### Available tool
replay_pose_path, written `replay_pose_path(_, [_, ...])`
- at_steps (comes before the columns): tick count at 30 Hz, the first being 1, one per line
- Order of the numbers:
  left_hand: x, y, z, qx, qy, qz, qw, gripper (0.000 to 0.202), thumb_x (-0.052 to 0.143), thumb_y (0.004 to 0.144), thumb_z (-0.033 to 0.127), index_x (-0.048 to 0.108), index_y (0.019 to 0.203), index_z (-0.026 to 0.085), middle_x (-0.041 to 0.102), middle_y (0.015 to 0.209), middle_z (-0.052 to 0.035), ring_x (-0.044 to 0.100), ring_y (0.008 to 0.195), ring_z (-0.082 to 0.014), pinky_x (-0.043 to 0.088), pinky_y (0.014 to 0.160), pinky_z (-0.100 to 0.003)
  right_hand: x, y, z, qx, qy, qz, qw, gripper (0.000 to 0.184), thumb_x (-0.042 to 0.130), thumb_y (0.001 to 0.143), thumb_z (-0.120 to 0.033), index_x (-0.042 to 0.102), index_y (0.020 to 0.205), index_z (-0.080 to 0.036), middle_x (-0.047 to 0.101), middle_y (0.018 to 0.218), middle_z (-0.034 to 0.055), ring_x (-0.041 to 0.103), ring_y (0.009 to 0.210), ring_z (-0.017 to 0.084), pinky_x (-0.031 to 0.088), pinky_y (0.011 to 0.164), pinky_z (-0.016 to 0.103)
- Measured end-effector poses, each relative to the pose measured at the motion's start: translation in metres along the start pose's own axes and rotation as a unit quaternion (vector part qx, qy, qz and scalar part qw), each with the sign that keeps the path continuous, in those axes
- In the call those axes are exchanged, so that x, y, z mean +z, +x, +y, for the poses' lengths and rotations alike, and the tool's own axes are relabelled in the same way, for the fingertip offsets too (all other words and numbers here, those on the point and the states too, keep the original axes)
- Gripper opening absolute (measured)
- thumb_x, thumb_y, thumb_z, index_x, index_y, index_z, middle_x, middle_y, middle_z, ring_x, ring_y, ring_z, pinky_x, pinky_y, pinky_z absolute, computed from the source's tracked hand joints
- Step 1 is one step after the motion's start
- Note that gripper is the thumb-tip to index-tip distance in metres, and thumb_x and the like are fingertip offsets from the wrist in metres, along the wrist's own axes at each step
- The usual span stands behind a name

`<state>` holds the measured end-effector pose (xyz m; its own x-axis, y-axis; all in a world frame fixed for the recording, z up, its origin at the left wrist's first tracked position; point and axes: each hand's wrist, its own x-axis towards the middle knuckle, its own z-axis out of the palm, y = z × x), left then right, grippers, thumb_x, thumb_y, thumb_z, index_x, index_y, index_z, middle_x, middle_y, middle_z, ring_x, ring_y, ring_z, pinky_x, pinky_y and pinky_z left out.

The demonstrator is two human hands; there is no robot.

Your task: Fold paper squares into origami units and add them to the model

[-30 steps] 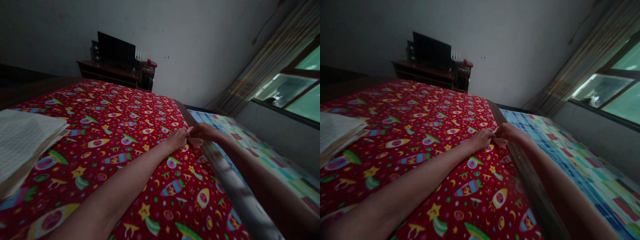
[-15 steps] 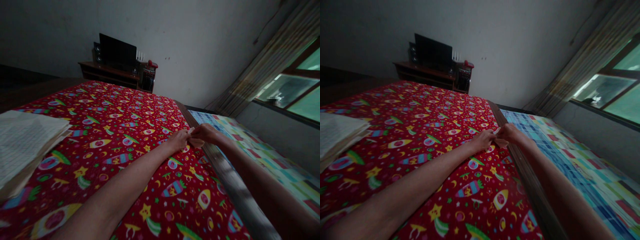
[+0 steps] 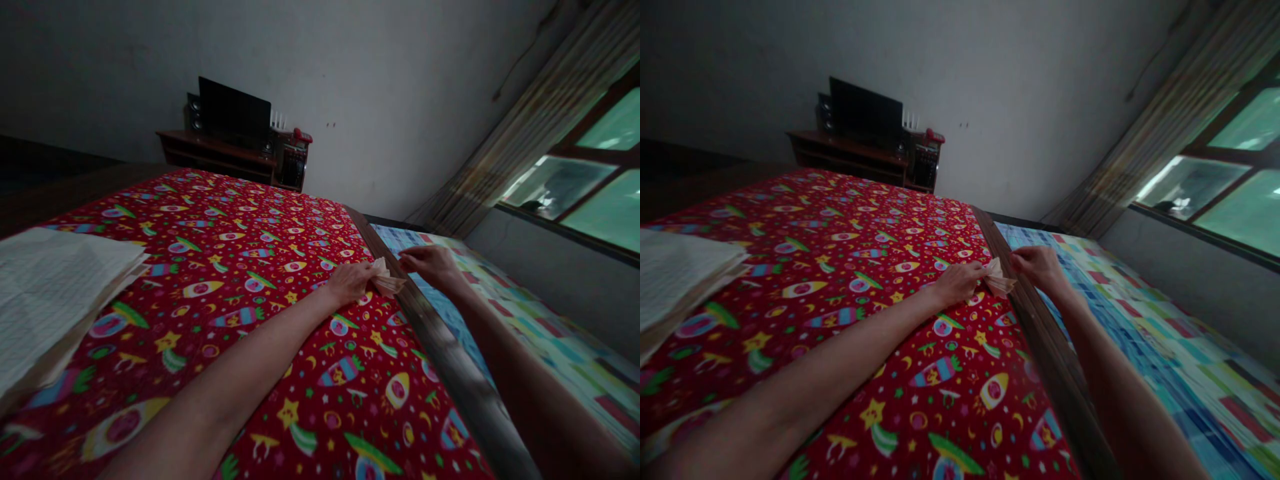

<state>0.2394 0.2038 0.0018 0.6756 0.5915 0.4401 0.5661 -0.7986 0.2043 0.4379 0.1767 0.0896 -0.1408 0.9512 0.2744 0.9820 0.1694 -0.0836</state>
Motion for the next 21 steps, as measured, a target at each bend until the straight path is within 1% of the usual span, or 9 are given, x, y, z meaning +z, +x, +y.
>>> replay_pose_path(3, [-0.013,-0.012,-0.004,0.009,0.022,-0.004,1.0,0.044,0.045,0.089,0.018,0.045,0.132,0.027,0.061,0.109,-0.0064,0.064,0.087,-0.0214,0.05,0.067,-0.029,0.003,-0.017,-0.001,0.037,0.056,0.051,0.996,0.038,0.044,0.087,-0.033,0.073,0.094,-0.01,0.072,0.071,0.0082,0.065,0.061,0.019,0.046,0.053,0.025])
replay_pose_path(5, [-0.029,-0.028,-0.01,0.018,0.037,-0.015,0.999,0.044,0.043,0.089,0.016,0.046,0.132,0.029,0.062,0.106,-0.005,0.064,0.084,-0.02,0.049,0.066,-0.028,0.007,-0.033,-0.007,0.058,0.129,0.086,0.986,0.035,0.049,0.085,-0.036,0.073,0.095,-0.012,0.073,0.074,0.0085,0.066,0.064,0.021,0.048,0.056,0.027])
replay_pose_path(7, [-0.05,-0.051,-0.018,0.026,0.054,-0.03,0.998,0.044,0.042,0.088,0.012,0.051,0.127,0.029,0.062,0.105,-0.0046,0.064,0.082,-0.0189,0.049,0.066,-0.027,0.012,-0.049,-0.019,0.066,0.189,0.091,0.976,0.034,0.051,0.084,-0.037,0.072,0.097,-0.013,0.073,0.076,0.008,0.068,0.068,0.022,0.05,0.059,0.029])
replay_pose_path(9, [-0.074,-0.079,-0.025,0.026,0.07,-0.041,0.996,0.043,0.041,0.087,0.009,0.055,0.123,0.028,0.062,0.106,-0.0044,0.064,0.083,-0.0186,0.049,0.068,-0.027,0.019,-0.067,-0.035,0.062,0.199,0.08,0.975,0.033,0.052,0.084,-0.038,0.072,0.098,-0.015,0.074,0.081,0.0078,0.068,0.07,0.022,0.051,0.062,0.03])
replay_pose_path(11, [-0.097,-0.112,-0.03,0.032,0.09,-0.055,0.994,0.043,0.04,0.087,0.009,0.056,0.122,0.028,0.063,0.106,-0.0036,0.063,0.089,-0.0186,0.049,0.071,-0.026,0.027,-0.084,-0.054,0.033,0.216,0.063,0.974,0.034,0.051,0.085,-0.039,0.072,0.101,-0.018,0.073,0.091,0.0079,0.068,0.075,0.022,0.052,0.064,0.03])
replay_pose_path(15, [-0.137,-0.178,-0.033,-0.01,0.112,-0.074,0.991,0.041,0.042,0.085,0.008,0.06,0.116,0.027,0.064,0.11,-0.0024,0.063,0.09,-0.0166,0.05,0.075,-0.026,0.041,-0.119,-0.1,0.003,0.245,0.011,0.969,0.03,0.051,0.084,-0.037,0.073,0.094,-0.019,0.073,0.075,0.0054,0.067,0.064,0.02,0.051,0.059,0.028])
replay_pose_path(17, [-0.156,-0.209,-0.035,-0.02,0.106,-0.061,0.992,0.04,0.041,0.086,0.009,0.061,0.116,0.026,0.062,0.116,-0.0023,0.061,0.099,-0.0164,0.049,0.084,-0.027,0.045,-0.135,-0.124,-0.024,0.254,-0.022,0.967,0.029,0.048,0.087,-0.035,0.073,0.091,-0.021,0.073,0.076,0.0046,0.067,0.065,0.02,0.05,0.058,0.027])
replay_pose_path(18, [-0.165,-0.224,-0.037,-0.034,0.104,-0.039,0.993,0.039,0.04,0.086,0.01,0.062,0.114,0.027,0.063,0.116,-0.0021,0.06,0.101,-0.0161,0.048,0.086,-0.027,0.046,-0.142,-0.134,-0.036,0.255,-0.036,0.966,0.03,0.046,0.088,-0.035,0.073,0.09,-0.022,0.073,0.074,0.0041,0.067,0.064,0.019,0.049,0.057,0.026])
replay_pose_path(21, [-0.195,-0.267,-0.049,-0.09,0.119,0.007,0.989,0.038,0.035,0.088,0.016,0.064,0.11,0.026,0.063,0.119,-0.0025,0.057,0.109,-0.0177,0.044,0.096,-0.031,0.049,-0.155,-0.155,-0.057,0.239,-0.036,0.969,0.029,0.047,0.088,-0.035,0.072,0.089,-0.022,0.072,0.074,0.0045,0.065,0.062,0.019,0.048,0.056,0.026])
